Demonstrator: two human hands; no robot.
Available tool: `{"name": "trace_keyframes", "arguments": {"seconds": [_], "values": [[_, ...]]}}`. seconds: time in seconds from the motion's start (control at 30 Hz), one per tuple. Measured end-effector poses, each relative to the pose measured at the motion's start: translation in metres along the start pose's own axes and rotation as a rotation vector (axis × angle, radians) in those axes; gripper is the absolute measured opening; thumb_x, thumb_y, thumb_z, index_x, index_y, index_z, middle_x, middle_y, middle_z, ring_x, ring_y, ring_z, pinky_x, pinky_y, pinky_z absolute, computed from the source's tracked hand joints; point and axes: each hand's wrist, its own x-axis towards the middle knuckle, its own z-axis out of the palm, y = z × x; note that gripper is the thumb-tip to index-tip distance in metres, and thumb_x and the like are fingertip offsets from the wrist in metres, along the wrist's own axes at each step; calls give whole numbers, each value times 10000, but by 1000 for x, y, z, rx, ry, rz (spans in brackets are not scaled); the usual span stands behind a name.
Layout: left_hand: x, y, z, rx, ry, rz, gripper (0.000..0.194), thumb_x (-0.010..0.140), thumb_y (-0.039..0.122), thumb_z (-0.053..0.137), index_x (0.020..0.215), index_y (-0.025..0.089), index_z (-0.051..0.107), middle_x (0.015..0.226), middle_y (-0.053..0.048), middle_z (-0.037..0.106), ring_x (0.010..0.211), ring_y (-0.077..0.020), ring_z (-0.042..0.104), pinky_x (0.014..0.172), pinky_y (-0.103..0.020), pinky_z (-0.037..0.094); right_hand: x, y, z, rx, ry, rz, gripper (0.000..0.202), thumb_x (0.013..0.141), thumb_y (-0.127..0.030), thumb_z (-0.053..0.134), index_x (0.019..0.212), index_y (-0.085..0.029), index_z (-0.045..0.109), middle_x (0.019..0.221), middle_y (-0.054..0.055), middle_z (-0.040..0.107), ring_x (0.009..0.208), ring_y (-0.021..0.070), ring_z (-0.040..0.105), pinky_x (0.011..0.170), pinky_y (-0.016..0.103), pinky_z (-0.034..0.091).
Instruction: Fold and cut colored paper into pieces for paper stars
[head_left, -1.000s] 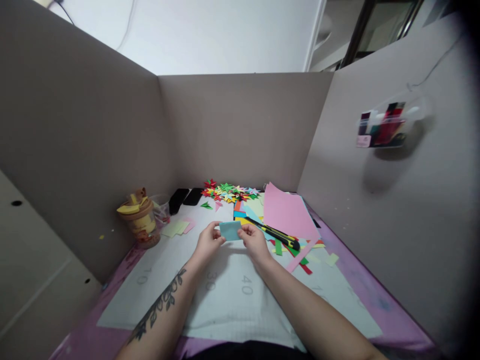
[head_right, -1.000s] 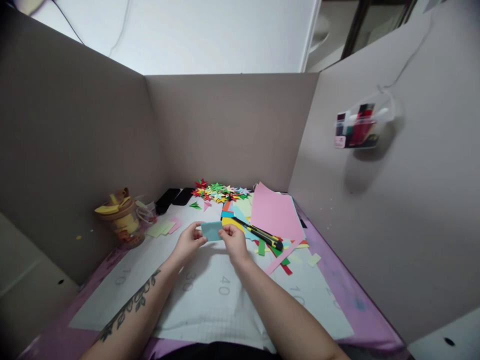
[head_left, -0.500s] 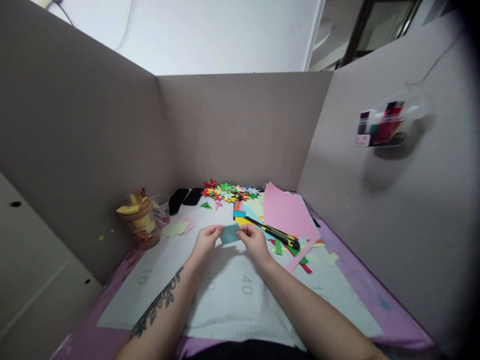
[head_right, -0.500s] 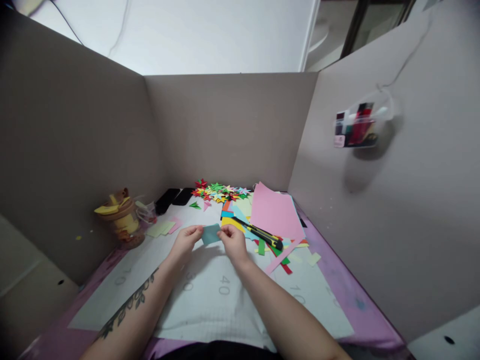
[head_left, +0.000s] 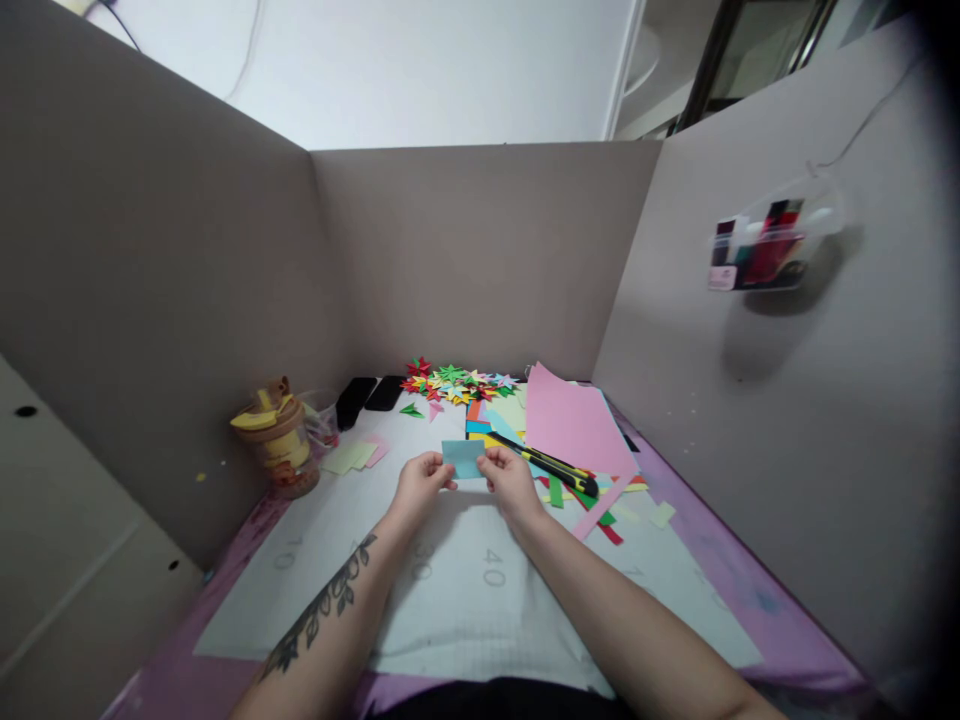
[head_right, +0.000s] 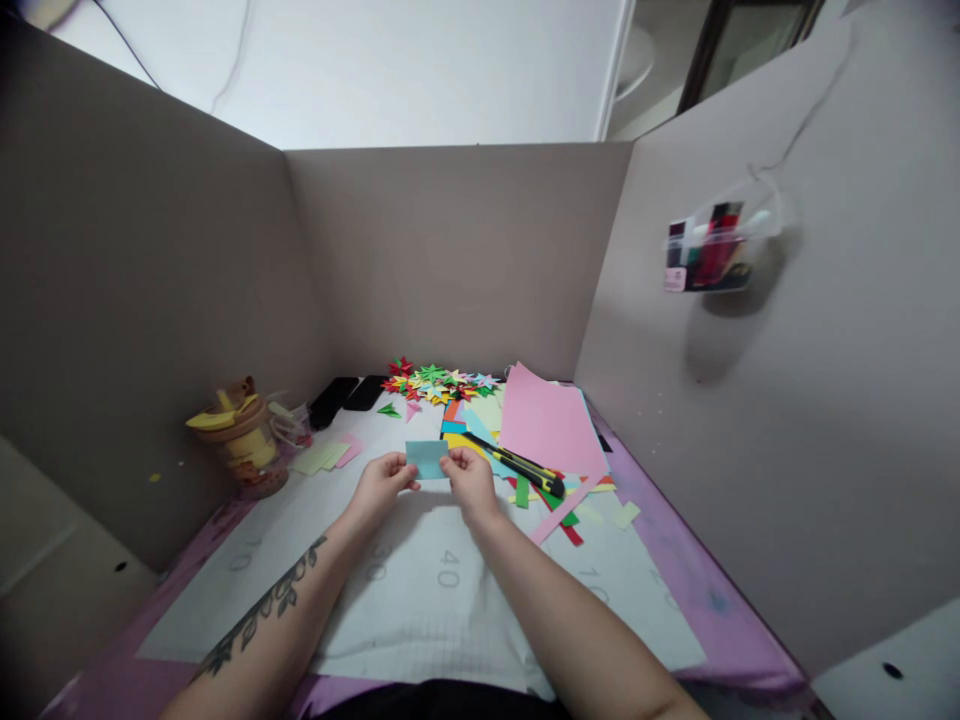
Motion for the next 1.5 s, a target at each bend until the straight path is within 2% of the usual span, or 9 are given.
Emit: {"name": "trace_keyframes", "arguments": {"seconds": [0.13,0.27,0.33,0.53,0.67,0.77,0.93,1.17,1.5], "values": [[-3,5,-6,238,50,49,200,717,342,569,612,173,560,514,7,605,515,-157,585,530,-237,383,-2,-3,0,-26,-17,1,296,643,-425,653,638,-204,457,447,-90,384,388,72,323,386,209,250],[-2,6,-12,331,188,161,306,782,417,510,589,182,549,535,10,580,530,-138,528,534,-235,370,-7,-8,2,-99,-153,82,261,613,-352,660,588,-193,455,427,-76,431,395,74,352,393,201,241],[0,5,-11,211,211,178,288,771,439,532,644,181,541,562,21,563,560,-135,530,551,-233,394,-10,-8,4,-91,-209,120,208,597,-301,667,600,-173,503,457,-65,473,409,68,362,405,198,238],[-1,6,-1,-225,31,45,332,677,449,664,745,163,510,639,14,596,576,-130,561,584,-253,447,-13,1,8,-16,-248,233,185,614,-305,663,673,-154,575,561,-19,581,436,77,399,424,206,264],[-5,12,-4,-28,107,125,292,678,394,674,631,156,512,531,45,498,503,-90,455,492,-199,336,-8,-1,5,-80,-252,32,205,669,-353,655,699,-157,603,616,-15,586,542,107,475,517,222,354],[-6,12,-6,85,50,146,288,667,377,676,589,155,510,505,57,439,482,-79,396,464,-194,278,-4,-6,2,-52,-204,-82,240,678,-385,660,771,-170,613,677,-9,598,611,129,514,586,242,399],[-5,11,-5,46,-89,95,293,677,417,657,655,147,546,549,40,478,504,-89,416,484,-199,298,-3,-10,-1,-144,-191,-109,220,707,-395,633,713,-178,595,620,-14,550,577,126,478,547,239,376],[-8,19,-3,33,-48,101,286,710,421,611,652,150,541,559,40,476,514,-94,415,489,-203,302,-12,-20,1,-379,-102,-348,74,732,-265,581,776,-210,559,714,-16,543,620,127,476,583,240,381],[-6,10,-4,143,-57,166,240,743,369,577,639,156,536,564,36,460,535,-101,408,499,-204,309,-11,-24,-2,-429,-119,-361,74,723,-248,585,672,-195,591,724,20,617,690,156,550,628,265,427]]}}
